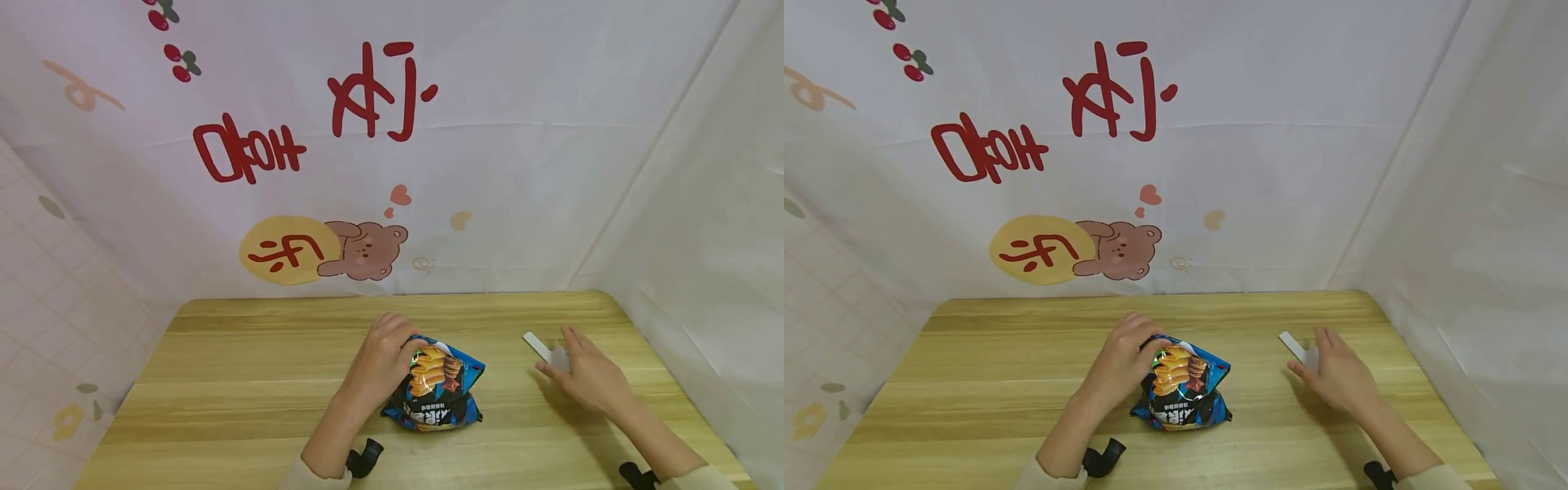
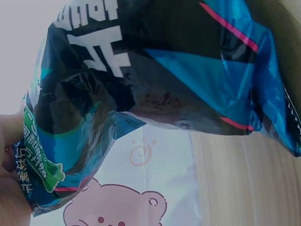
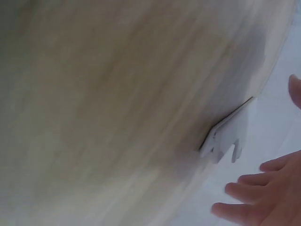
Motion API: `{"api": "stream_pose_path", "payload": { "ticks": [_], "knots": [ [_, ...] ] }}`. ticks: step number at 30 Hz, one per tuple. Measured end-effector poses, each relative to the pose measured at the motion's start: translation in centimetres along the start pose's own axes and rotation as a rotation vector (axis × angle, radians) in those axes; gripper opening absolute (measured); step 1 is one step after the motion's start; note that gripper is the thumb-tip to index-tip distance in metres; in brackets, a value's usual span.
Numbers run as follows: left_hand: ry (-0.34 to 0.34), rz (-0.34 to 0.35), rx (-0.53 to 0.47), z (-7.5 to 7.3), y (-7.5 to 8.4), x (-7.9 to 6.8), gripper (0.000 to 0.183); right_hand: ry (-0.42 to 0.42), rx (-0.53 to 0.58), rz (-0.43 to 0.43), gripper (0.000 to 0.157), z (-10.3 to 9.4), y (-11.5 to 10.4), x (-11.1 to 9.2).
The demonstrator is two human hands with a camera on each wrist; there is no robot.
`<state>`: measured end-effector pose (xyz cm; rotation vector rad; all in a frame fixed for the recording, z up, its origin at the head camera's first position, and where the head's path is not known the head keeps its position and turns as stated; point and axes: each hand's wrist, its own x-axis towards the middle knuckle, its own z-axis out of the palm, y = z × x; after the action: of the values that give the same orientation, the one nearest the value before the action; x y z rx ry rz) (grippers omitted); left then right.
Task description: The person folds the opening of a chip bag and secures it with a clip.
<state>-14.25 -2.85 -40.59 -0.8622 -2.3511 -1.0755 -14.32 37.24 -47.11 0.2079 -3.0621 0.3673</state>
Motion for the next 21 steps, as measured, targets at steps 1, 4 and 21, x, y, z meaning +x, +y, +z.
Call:
{"api": "stream_pose_path", "payload": {
  "ticks": [1,4,21],
  "knots": [
    [-0.001,0.001,0.000,0.0,0.0,0.0,0.004,-0.015,-0.001,0.011,0.104,0.1,0.1,0.0],
    [0.006,0.011,0.001,0.1,-0.1,0.0,0.004,-0.051,0.002,0.039,0.103,0.2,0.5,0.1],
    [0.013,0.017,-0.001,0.1,-0.1,0.1,0.004,-0.032,0.020,0.048,0.038,0.6,0.8,0.2]
  ]
}}
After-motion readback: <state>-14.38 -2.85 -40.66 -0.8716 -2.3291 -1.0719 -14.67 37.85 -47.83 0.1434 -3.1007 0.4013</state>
